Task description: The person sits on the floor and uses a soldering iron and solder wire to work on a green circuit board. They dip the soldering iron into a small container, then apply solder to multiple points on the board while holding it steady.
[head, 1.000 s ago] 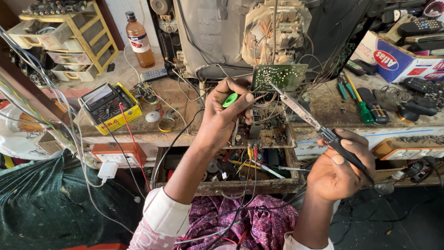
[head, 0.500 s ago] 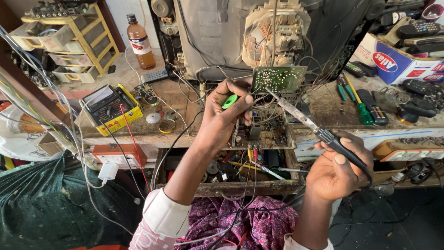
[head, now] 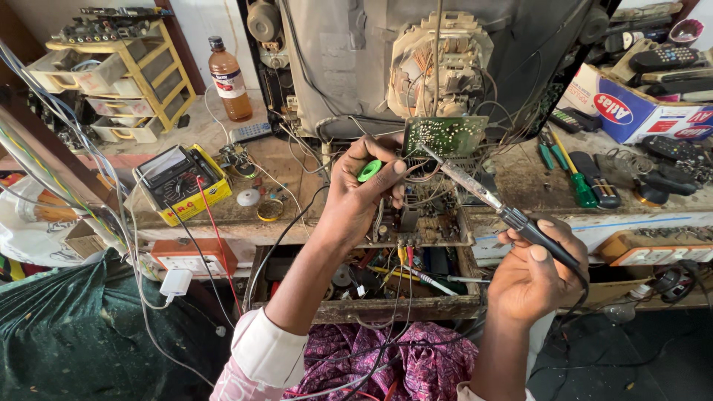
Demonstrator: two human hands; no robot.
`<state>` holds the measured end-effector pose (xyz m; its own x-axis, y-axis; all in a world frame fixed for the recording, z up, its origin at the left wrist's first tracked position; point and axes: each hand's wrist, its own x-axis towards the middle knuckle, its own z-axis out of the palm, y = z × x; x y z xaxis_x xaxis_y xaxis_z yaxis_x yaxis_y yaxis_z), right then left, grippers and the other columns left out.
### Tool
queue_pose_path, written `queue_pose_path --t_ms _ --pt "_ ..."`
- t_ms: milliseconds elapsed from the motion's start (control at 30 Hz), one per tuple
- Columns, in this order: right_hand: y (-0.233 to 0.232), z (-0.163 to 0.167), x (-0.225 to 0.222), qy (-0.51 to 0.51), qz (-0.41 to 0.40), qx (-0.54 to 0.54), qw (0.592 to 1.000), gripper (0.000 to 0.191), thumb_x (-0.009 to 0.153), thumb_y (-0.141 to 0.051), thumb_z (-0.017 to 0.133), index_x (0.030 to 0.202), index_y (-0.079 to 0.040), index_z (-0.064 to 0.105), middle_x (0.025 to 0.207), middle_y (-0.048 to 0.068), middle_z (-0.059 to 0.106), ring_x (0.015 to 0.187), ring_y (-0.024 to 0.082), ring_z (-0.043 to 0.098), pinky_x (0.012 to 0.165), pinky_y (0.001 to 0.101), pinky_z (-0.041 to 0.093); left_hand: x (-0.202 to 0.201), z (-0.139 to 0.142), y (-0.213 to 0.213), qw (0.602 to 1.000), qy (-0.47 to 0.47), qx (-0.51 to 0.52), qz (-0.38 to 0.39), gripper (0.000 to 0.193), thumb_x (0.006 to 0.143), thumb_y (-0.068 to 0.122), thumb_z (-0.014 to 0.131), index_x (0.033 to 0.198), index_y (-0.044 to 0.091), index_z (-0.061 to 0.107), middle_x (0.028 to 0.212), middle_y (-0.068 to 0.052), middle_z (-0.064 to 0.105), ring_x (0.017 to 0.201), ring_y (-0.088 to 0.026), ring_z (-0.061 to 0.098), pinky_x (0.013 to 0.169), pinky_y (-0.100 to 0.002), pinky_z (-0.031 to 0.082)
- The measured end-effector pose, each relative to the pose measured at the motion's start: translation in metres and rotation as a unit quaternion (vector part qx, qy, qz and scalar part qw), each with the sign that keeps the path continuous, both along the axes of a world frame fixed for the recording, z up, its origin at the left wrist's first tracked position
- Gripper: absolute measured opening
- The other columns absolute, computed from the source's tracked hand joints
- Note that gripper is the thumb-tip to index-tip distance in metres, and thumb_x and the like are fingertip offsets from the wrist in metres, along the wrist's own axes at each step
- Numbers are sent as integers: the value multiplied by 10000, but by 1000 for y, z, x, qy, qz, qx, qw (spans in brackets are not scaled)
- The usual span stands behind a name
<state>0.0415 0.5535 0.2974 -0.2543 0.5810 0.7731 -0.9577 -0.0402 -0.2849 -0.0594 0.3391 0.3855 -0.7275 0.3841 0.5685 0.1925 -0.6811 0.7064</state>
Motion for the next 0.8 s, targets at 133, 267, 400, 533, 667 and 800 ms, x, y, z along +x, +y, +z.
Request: queue_pose_path --t_ms 133,267,400,533,667,800 --pt "2 -1 -1 2 2 2 1000 301 1009 -54 651 1259 103 594 1114 235 664 916 271 707 794 395 611 0 0 0 1000 -5 0 1 102 1000 73 696 1033 55 602 1016 -44 677 741 -98 623 660 -260 536" --pt "2 -1 -2 1 -1 2 1000 296 1015 -57 652 1260 100 593 1115 232 664 910 268 706 791 391 610 0 0 0 1000 -1 0 2 107 1015 73 700 1033 60 595 953 -44 666 745 -100 623 670 -260 537" --pt "2 -1 -1 -2 3 -1 1000 299 1015 -57 655 1262 101 593 1118 233 663 915 272 707 791 393 608 1 1 0 1000 -5 -4 0 104 1012 71 696 1033 64 594 909 -37 657 735 -102 625 658 -260 536" --pt "3 0 1 -3 2 1 1000 303 1013 -63 662 1261 99 596 1086 231 669 903 277 709 799 400 610 1 1 0 1000 -4 -2 0 98 1009 70 690 1032 65 595 905 -32 659 732 -99 623 652 -258 533" --pt "3 1 2 -5 0 7 1000 300 1017 -67 660 1261 95 598 1070 242 678 901 281 711 801 404 612 1 0 0 1000 1 -3 2 90 1021 62 682 1025 67 591 907 -34 660 735 -101 627 656 -260 538" --pt "2 1 0 -2 -6 5 1000 291 1016 -59 665 1250 101 604 1084 244 674 902 282 710 787 402 611 1 1 1 1000 6 -3 10 88 1022 51 677 1022 69 591 923 -36 664 731 -96 623 654 -260 541"
